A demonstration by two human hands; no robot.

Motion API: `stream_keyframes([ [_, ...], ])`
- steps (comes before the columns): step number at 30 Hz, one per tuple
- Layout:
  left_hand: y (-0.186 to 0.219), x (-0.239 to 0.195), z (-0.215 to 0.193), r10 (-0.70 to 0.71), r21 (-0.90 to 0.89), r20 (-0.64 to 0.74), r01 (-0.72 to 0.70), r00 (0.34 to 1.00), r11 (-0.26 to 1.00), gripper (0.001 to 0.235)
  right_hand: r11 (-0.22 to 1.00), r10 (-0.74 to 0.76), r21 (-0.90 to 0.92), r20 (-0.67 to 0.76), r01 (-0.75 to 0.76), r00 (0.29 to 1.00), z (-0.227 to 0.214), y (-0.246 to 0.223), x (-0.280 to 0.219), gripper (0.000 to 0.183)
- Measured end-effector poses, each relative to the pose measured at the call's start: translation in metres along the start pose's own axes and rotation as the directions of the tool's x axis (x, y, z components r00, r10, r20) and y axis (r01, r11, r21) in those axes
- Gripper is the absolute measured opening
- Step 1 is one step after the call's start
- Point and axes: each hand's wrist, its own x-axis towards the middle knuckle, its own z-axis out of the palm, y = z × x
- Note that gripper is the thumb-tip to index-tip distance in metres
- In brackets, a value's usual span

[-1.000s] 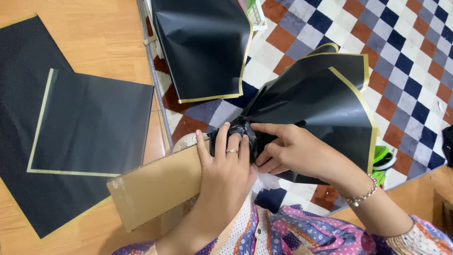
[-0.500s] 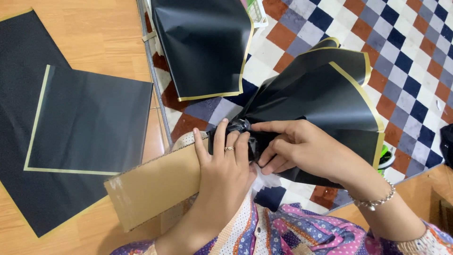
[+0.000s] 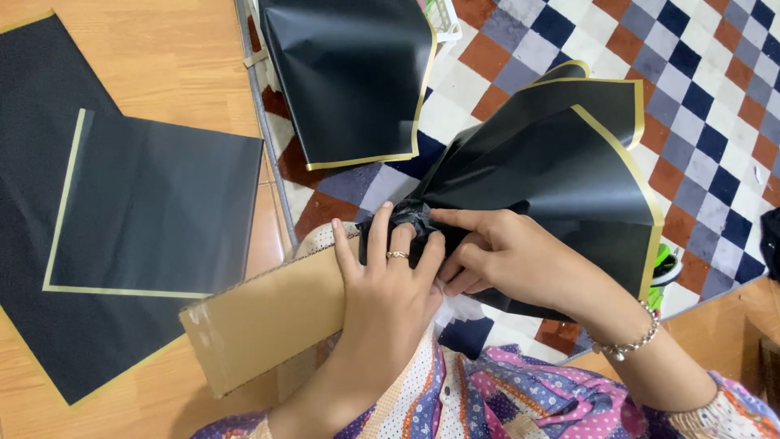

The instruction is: Cutting and layering black wrapping paper around a bouquet base containing roses and chocolate bars.

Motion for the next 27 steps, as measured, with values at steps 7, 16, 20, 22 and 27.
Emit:
stream_keyframes([
  [7, 0.001, -0.001, 0.000, 0.003, 0.038, -0.012, -0.002, 1.000, 0.999, 0.056, 0.999, 0.011, -0.044, -0.005, -0.011, 1.000, 0.005, -0.001, -0.001, 0.067],
  [16, 0.000, -0.001, -0.002, 0.030, 0.137, -0.008, -0.028, 1.000, 0.990, 0.052, 0.958, -0.119, -0.270, -0.074, 0.095, 0.990, 0.018, 0.016, -0.007, 0.063],
  [20, -0.005, 0.000, 0.005, 0.026, 0.262, -0.012, -0.022, 1.000, 0.965, 0.052, 0.973, -0.214, -0.102, -0.047, 0.208, 0.976, 0.032, 0.041, -0.037, 0.064],
  [22, -0.006, -0.001, 0.005, 0.029, 0.260, 0.018, -0.032, 0.999, 0.965, 0.059, 0.967, -0.234, 0.081, -0.080, 0.240, 0.969, 0.049, 0.058, -0.040, 0.058],
  [27, -0.005, -0.003, 0.001, 0.035, 0.262, 0.037, -0.044, 0.999, 0.964, 0.064, 0.868, -0.160, 0.439, -0.199, 0.234, 0.967, 0.083, 0.054, -0.046, 0.047],
])
